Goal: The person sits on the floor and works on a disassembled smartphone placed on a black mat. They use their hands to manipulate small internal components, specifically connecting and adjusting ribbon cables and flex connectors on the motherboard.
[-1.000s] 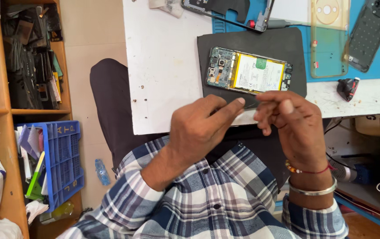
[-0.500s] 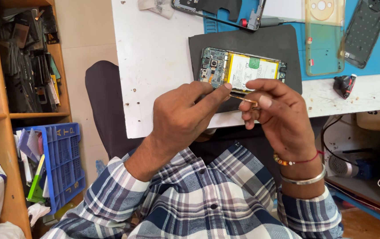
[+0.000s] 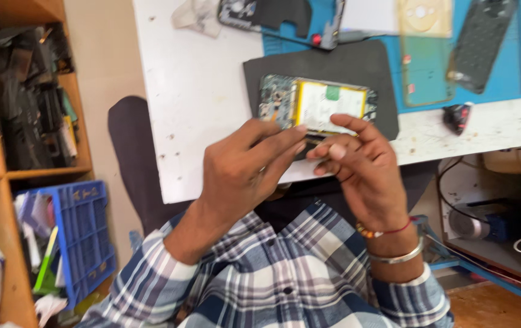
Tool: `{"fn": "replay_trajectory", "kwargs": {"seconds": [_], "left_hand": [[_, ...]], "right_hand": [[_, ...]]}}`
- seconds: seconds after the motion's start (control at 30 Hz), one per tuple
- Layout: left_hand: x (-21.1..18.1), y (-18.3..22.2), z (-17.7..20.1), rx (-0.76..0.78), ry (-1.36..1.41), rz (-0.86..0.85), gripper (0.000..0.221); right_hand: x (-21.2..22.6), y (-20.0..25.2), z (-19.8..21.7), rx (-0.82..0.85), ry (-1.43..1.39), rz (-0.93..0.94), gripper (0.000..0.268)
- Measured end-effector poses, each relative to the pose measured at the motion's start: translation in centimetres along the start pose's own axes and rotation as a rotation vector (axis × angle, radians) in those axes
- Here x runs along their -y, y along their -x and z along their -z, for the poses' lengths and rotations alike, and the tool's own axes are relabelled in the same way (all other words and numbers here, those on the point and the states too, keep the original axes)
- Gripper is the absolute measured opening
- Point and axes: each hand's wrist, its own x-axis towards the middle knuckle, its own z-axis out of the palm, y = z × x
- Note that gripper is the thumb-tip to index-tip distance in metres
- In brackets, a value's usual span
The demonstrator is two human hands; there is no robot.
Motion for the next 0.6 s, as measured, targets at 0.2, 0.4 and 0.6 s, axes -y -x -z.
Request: {"fn": "replay_trajectory", "kwargs": {"seconds": [0.2, 0.4, 0.6], "left_hand": [[-0.4, -0.1, -0.5, 0.013, 0.127, 0.083, 0.022], [0.0, -0.9, -0.2, 0.034, 0.078, 0.006, 0.025], [0.1, -0.5, 0.3, 0.048, -0.030, -0.100, 0.025]], "right_hand": [[-0.5, 0.6, -0.3, -0.027, 0.001, -0.026, 0.047], [0.3, 0.1, -1.0, -0.053, 0.137, -0.011, 0.046], [1.7, 0.4, -2.3, -0.033, 0.719, 0.395, 0.030]]}}
